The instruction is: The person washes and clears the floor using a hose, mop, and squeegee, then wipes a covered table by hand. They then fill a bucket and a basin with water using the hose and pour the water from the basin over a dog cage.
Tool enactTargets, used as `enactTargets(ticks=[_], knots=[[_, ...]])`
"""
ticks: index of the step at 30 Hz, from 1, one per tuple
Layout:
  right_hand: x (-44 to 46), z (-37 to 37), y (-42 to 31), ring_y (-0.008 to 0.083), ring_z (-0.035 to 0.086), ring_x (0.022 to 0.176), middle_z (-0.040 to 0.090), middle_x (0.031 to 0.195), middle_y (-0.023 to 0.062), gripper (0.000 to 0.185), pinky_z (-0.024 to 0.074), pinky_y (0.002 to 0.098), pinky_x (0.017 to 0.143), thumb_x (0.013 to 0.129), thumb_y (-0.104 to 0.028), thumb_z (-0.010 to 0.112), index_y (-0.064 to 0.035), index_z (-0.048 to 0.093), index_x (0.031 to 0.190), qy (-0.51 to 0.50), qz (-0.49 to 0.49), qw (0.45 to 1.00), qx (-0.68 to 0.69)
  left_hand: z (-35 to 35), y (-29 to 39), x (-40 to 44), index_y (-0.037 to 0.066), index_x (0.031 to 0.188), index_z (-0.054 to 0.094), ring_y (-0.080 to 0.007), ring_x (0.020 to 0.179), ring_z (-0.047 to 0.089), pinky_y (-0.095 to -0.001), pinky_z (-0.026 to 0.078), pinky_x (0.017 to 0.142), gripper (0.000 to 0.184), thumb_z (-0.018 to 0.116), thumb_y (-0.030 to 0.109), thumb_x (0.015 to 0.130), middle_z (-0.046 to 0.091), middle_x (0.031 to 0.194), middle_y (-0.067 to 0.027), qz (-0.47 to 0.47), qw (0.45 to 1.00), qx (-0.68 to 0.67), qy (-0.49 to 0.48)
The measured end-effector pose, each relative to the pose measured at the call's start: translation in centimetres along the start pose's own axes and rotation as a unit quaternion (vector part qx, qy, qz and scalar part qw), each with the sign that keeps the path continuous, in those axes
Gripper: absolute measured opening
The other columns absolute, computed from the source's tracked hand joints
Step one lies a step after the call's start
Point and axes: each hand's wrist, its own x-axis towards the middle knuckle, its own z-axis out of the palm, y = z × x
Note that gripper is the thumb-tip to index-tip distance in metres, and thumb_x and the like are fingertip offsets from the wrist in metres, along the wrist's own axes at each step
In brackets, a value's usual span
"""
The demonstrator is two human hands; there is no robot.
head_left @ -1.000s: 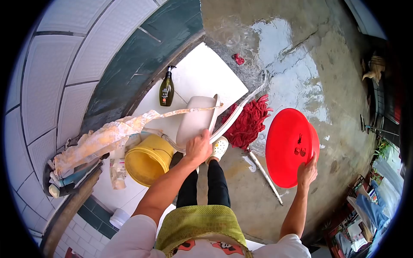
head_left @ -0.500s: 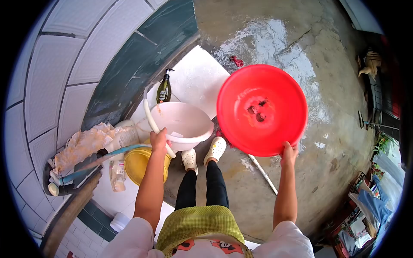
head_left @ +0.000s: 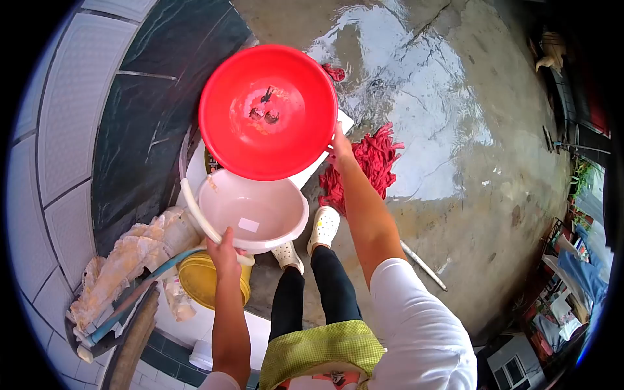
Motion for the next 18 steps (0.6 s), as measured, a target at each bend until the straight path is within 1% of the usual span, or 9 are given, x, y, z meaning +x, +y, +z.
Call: enactTargets(ticks=[2, 4, 6, 7, 9, 10, 12, 16, 18], knots=[[14.0, -3.6, 2.9, 0.0199, 0.054, 0.091, 0.056, 0.106, 0.0058, 0.042, 0.0418, 0.0326, 0.078, 0.083, -0.033, 0.043, -0.0121, 0.048, 0.119, 0.046, -0.24, 0.945, -0.217, -0.3, -1.0, 0.1, 0.002, 0.103, 0.039, -0.0132, 0.04, 0.043, -0.0246, 0.035, 0.034, 0.027, 0.052, 0.006, 0.08, 0.051, 0.076, -0.01, 0.002, 1.0, -0.006, -0.008], [11.6, -2.3, -2.8, 0.0316, 0.046, 0.109, 0.049, 0.115, 0.0213, 0.043, 0.033, 0.0364, 0.095, 0.083, -0.034, 0.037, -0.0059, 0.055, 0.109, 0.084, -0.293, 0.876, -0.373, -0.5, -1.6, 0.0, 0.002, 0.104, 0.039, -0.0132, 0.041, 0.043, -0.0244, 0.035, 0.035, 0.028, 0.052, 0.005, 0.079, 0.051, 0.076, -0.0097, -0.004, 1.0, -0.027, -0.012], [15.8, -1.2, -6.5, 0.0318, 0.045, 0.11, 0.055, 0.108, 0.0175, 0.041, 0.0322, 0.0373, 0.096, 0.083, -0.031, 0.038, -0.0065, 0.053, 0.112, 0.091, -0.425, 0.75, -0.499, -0.3, -2.2, 0.0, 0.002, 0.104, 0.039, -0.0133, 0.041, 0.043, -0.0242, 0.035, 0.035, 0.028, 0.052, 0.004, 0.079, 0.051, 0.076, -0.0094, -0.01, 0.999, -0.05, -0.015], [20.7, -1.0, -8.5, 0.0301, 0.043, 0.112, 0.054, 0.111, 0.0144, 0.04, 0.03, 0.0366, 0.098, 0.082, -0.032, 0.041, -0.0067, 0.054, 0.11, -0.005, -0.451, 0.692, -0.563, -0.3, -2.3, 0.0, 0.001, 0.105, 0.039, -0.0133, 0.042, 0.044, -0.0241, 0.035, 0.036, 0.029, 0.052, 0.004, 0.079, 0.052, 0.076, -0.0094, -0.014, 0.999, -0.05, 0.005], [26.4, -0.6, -9.7, 0.0261, 0.041, 0.115, 0.053, 0.115, 0.0082, 0.041, 0.0247, 0.0344, 0.101, 0.081, -0.036, 0.045, -0.0066, 0.057, 0.107, -0.083, -0.504, 0.661, -0.55, -0.1, -3.0, 0.3, 0.001, 0.106, 0.039, -0.0133, 0.043, 0.045, -0.024, 0.035, 0.036, 0.03, 0.052, 0.003, 0.078, 0.052, 0.075, -0.0094, -0.02, 0.998, -0.055, 0.033], [26.9, 0.1, -9.8, 0.0238, 0.041, 0.116, 0.053, 0.116, 0.005, 0.042, 0.0215, 0.033, 0.102, 0.08, -0.039, 0.047, -0.0062, 0.058, 0.105, -0.066, -0.531, 0.697, -0.477, -0.1, -3.4, 0.3, 0.0, 0.105, 0.04, -0.0132, 0.045, 0.045, -0.0237, 0.035, 0.037, 0.03, 0.052, 0.004, 0.078, 0.052, 0.075, -0.0093, -0.028, 0.997, -0.045, 0.049], [24.6, 1.7, -10.1, 0.0206, 0.042, 0.113, 0.054, 0.114, 0.0048, 0.041, 0.0265, 0.0314, 0.097, 0.079, -0.036, 0.049, -0.0049, 0.058, 0.104, -0.057, -0.432, 0.827, -0.356, -0.9, -4.8, 0.8, -0.001, 0.105, 0.04, -0.013, 0.046, 0.046, -0.0234, 0.035, 0.037, 0.029, 0.052, 0.004, 0.078, 0.053, 0.074, -0.0093, -0.043, 0.996, -0.034, 0.075], [19.1, 1.9, -12.2, 0.0152, 0.047, 0.105, 0.053, 0.112, 0.0103, 0.04, 0.0382, 0.0262, 0.083, 0.078, -0.02, 0.051, 0.002, 0.052, 0.112, -0.097, -0.358, 0.896, -0.246, -2.0, -5.8, 0.5, -0.001, 0.104, 0.042, -0.0129, 0.049, 0.049, -0.0232, 0.035, 0.037, 0.028, 0.052, 0.005, 0.078, 0.054, 0.076, -0.0086, -0.012, 0.999, -0.027, 0.022], [15.2, 4.0, -16.3, 0.0147, 0.049, 0.097, 0.053, 0.109, 0.0027, 0.038, 0.0429, 0.0298, 0.079, 0.082, -0.021, 0.051, -0.0046, 0.049, 0.116, -0.062, -0.43, 0.868, -0.242, -2.0, -5.6, -0.1, -0.002, 0.101, 0.043, -0.0123, 0.048, 0.047, -0.0224, 0.035, 0.038, 0.027, 0.053, 0.005, 0.077, 0.053, 0.074, -0.0082, 0.002, 0.999, -0.04, 0.019]])
